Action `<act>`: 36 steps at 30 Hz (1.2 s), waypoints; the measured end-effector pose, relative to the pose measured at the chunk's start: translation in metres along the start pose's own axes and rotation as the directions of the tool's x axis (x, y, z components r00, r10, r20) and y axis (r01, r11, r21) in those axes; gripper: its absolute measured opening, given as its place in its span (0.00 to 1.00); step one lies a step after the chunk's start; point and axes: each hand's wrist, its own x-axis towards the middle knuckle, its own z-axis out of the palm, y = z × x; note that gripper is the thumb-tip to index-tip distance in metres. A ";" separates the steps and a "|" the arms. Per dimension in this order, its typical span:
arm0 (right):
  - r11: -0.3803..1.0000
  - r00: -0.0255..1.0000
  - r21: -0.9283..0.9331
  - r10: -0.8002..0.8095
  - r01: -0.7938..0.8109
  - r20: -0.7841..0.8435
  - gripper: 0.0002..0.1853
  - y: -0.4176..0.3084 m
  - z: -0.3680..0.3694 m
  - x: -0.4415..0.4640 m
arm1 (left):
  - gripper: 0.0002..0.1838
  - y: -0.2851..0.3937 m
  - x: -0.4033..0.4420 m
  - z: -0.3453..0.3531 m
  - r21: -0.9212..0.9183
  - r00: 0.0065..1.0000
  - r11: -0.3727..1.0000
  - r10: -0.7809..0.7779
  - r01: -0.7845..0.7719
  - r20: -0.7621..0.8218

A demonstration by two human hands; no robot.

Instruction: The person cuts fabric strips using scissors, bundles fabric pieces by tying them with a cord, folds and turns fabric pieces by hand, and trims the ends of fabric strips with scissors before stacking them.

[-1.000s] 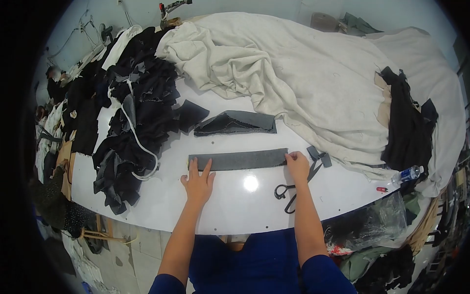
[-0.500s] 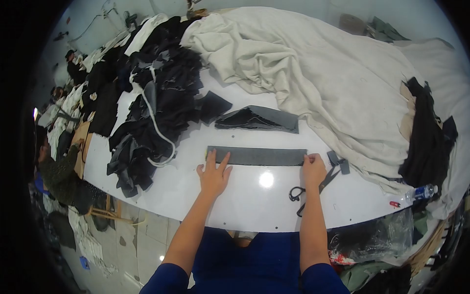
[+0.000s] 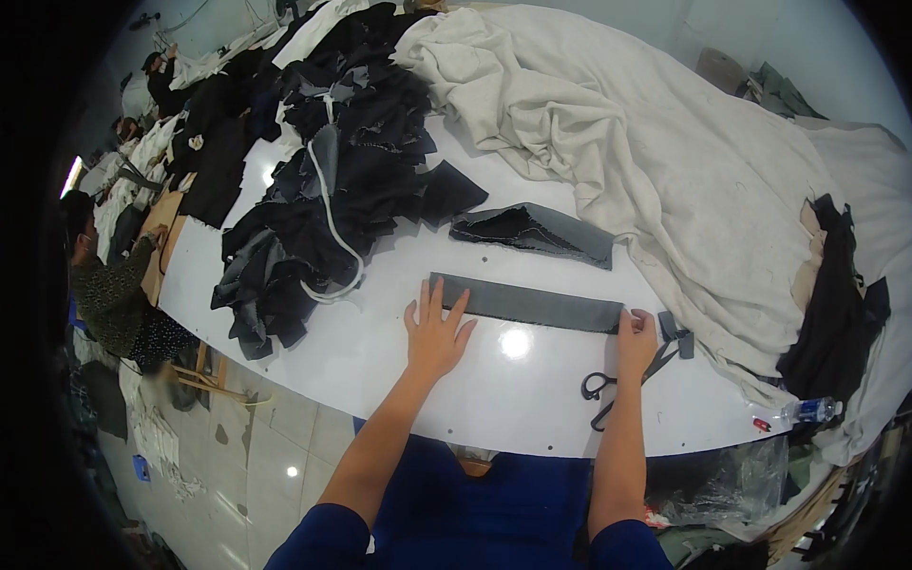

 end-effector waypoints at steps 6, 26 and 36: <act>0.866 0.870 -0.085 -0.493 0.492 0.008 0.15 -0.039 0.033 0.043 | 0.33 0.001 0.005 -0.008 -0.097 0.998 0.994 -0.048 0.046 -0.026; 0.203 0.216 -0.114 -0.968 0.973 0.124 0.17 -0.196 0.049 -0.030 | 0.31 -0.018 -0.030 -0.011 -0.918 0.946 0.299 -0.270 0.261 0.181; 0.453 0.221 0.202 -0.718 0.868 0.660 0.16 -0.063 -0.019 -0.171 | 0.39 -0.032 -0.108 -0.085 -0.592 0.634 -0.450 -0.071 0.668 0.770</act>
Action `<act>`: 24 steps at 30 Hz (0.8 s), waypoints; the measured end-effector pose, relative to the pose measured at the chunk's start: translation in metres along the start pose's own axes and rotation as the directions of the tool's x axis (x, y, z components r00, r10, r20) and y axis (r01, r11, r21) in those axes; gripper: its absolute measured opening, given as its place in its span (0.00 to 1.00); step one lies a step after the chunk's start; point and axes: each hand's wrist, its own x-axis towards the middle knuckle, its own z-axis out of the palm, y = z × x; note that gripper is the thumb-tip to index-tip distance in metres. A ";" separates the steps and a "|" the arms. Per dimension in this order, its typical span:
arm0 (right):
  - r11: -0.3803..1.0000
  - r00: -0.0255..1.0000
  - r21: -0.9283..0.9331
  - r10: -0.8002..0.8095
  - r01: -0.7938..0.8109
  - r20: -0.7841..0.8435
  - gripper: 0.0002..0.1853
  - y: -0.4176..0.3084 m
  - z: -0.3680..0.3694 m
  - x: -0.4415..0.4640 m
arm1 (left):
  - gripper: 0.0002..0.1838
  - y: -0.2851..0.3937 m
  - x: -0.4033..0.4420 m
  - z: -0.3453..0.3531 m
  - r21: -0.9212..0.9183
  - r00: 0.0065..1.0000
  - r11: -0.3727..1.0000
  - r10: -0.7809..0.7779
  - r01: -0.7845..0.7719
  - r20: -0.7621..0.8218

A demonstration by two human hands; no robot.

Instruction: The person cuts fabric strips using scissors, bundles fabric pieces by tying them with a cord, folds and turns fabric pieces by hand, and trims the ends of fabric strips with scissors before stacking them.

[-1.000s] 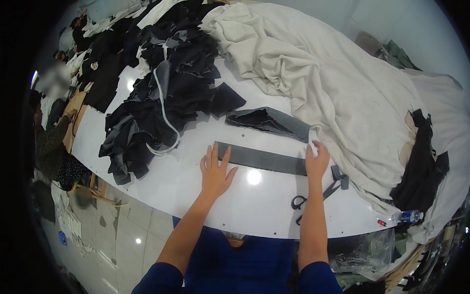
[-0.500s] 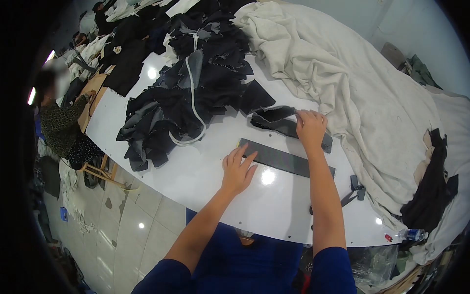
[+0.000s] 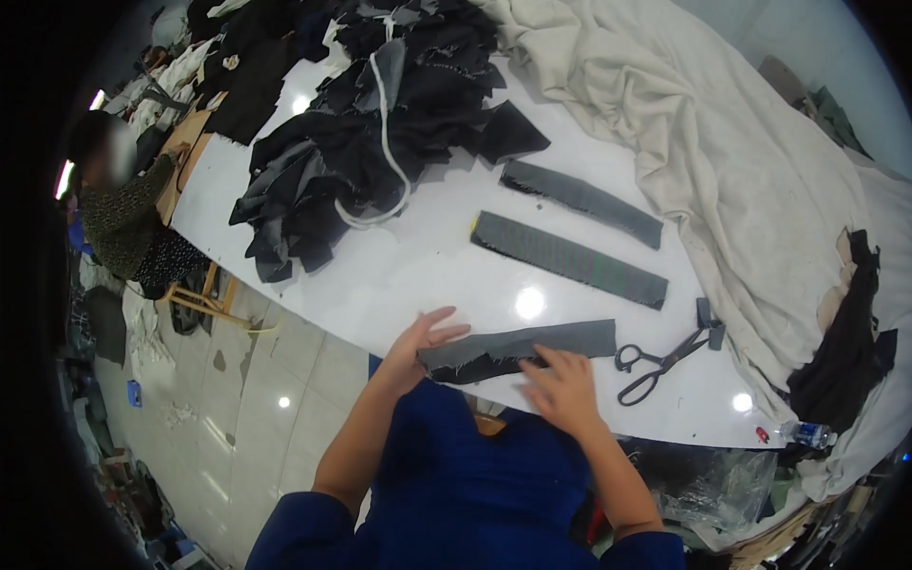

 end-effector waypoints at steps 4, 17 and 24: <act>0.900 0.813 0.137 0.434 -0.414 -0.388 0.12 0.032 0.002 -0.015 | 0.27 0.007 -0.016 -0.007 0.727 0.942 0.684 0.282 -0.065 -0.180; 0.800 0.776 -0.024 0.574 -0.600 -0.262 0.16 0.078 0.014 0.004 | 0.25 -0.021 -0.075 -0.016 0.876 0.926 0.427 0.185 0.225 -0.328; 0.316 0.549 0.781 0.835 -0.539 0.042 0.09 0.066 -0.020 -0.015 | 0.04 -0.016 -0.061 -0.001 0.448 0.928 0.882 0.278 -0.145 -0.248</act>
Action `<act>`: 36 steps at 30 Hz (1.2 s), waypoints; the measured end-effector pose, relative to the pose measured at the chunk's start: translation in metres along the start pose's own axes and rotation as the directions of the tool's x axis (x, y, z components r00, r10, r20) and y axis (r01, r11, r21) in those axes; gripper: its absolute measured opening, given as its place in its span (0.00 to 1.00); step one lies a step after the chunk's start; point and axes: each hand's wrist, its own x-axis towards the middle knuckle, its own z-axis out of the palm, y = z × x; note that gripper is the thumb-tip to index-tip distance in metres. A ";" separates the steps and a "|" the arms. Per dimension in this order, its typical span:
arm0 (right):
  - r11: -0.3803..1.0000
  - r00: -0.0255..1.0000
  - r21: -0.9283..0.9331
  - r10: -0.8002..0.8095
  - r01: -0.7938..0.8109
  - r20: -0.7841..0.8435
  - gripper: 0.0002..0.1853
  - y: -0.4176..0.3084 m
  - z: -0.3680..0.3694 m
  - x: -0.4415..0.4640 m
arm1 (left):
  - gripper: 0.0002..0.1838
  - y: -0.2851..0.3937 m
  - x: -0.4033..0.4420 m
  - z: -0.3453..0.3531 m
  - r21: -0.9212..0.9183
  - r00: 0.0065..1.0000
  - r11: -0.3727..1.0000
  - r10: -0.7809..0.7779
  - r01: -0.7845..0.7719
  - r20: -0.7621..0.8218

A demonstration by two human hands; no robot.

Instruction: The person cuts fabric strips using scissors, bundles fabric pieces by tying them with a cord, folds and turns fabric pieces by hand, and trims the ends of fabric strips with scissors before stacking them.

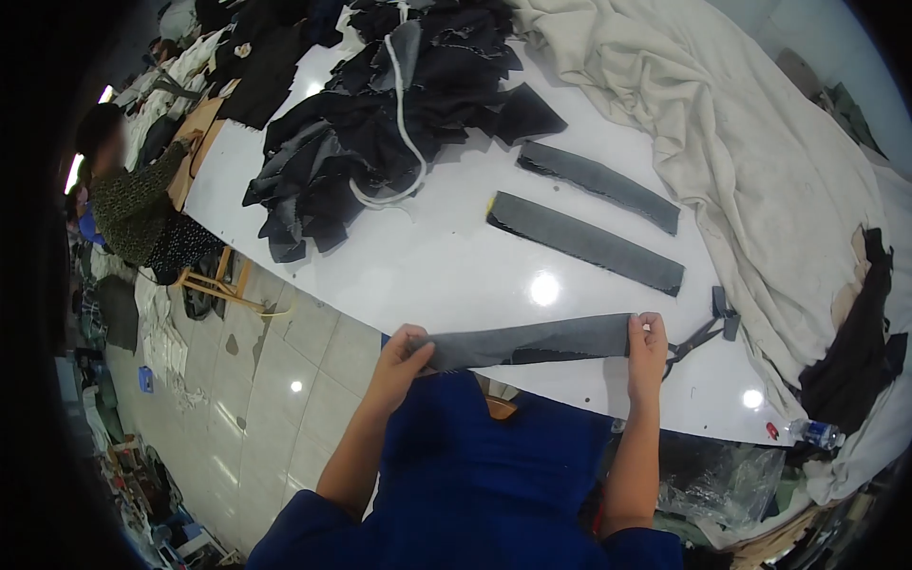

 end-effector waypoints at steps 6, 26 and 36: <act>0.911 0.947 0.282 0.248 -0.300 0.206 0.18 -0.013 0.002 -0.011 | 0.08 0.013 0.023 -0.001 -0.285 0.997 0.957 0.069 -0.056 0.037; 0.987 0.980 0.059 -0.142 0.151 -0.139 0.06 0.000 -0.014 0.022 | 0.12 0.053 0.135 0.017 -0.005 0.992 0.994 0.110 -0.110 -0.056; 0.985 0.991 0.129 -0.106 0.116 -0.081 0.09 -0.014 -0.050 0.062 | 0.13 0.079 0.180 0.035 0.155 0.999 0.987 0.033 -0.028 -0.033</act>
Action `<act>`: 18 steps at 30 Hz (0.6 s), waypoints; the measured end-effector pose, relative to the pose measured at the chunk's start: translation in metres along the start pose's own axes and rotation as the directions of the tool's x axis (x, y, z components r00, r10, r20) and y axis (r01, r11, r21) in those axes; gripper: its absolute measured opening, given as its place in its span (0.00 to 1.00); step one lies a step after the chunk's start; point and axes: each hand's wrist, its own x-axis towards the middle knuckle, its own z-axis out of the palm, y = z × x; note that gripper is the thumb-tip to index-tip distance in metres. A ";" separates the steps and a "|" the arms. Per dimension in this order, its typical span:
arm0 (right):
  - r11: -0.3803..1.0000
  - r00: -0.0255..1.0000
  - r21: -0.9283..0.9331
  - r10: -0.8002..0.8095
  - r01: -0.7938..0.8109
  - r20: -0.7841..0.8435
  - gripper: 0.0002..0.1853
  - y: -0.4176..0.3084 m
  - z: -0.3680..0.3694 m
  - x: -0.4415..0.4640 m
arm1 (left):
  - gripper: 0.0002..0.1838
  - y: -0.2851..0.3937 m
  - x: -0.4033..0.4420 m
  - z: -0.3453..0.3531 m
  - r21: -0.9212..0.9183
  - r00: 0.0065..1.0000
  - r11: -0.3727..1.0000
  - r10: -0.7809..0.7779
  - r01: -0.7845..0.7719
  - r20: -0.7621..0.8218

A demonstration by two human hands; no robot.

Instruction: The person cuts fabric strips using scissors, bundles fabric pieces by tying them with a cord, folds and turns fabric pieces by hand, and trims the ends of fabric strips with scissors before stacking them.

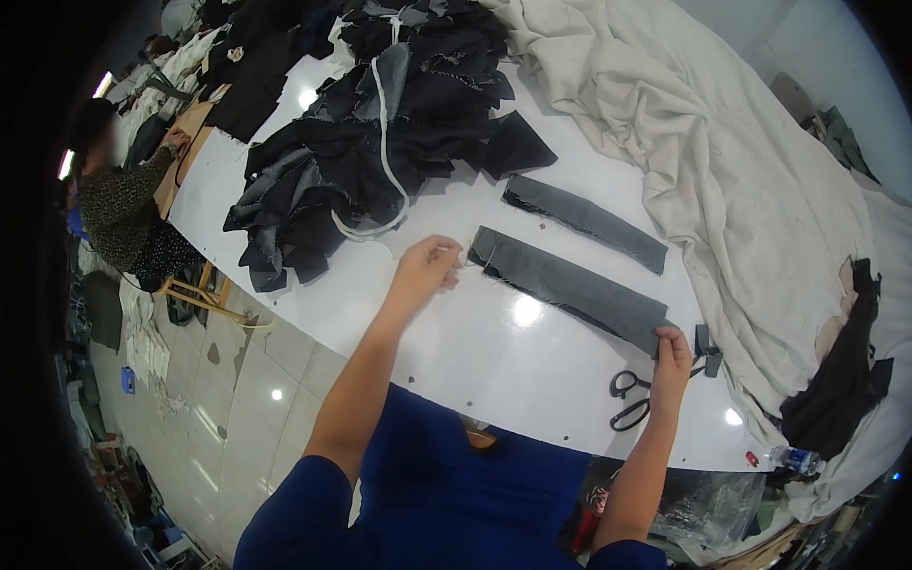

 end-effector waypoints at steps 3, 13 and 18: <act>0.999 0.999 0.002 -0.045 0.045 -0.015 0.08 0.017 -0.004 0.000 | 0.13 -0.033 0.004 0.018 0.457 0.944 0.860 0.310 -0.228 -0.111; 0.979 0.980 0.021 -0.201 0.201 -0.008 0.07 0.002 -0.007 -0.002 | 0.08 -0.019 0.004 0.060 0.827 0.810 0.511 0.573 -0.235 -0.123; 0.971 0.972 0.062 -0.225 0.230 -0.067 0.07 0.006 -0.004 0.003 | 0.06 -0.022 0.008 0.052 0.631 0.888 0.749 0.412 -0.203 -0.204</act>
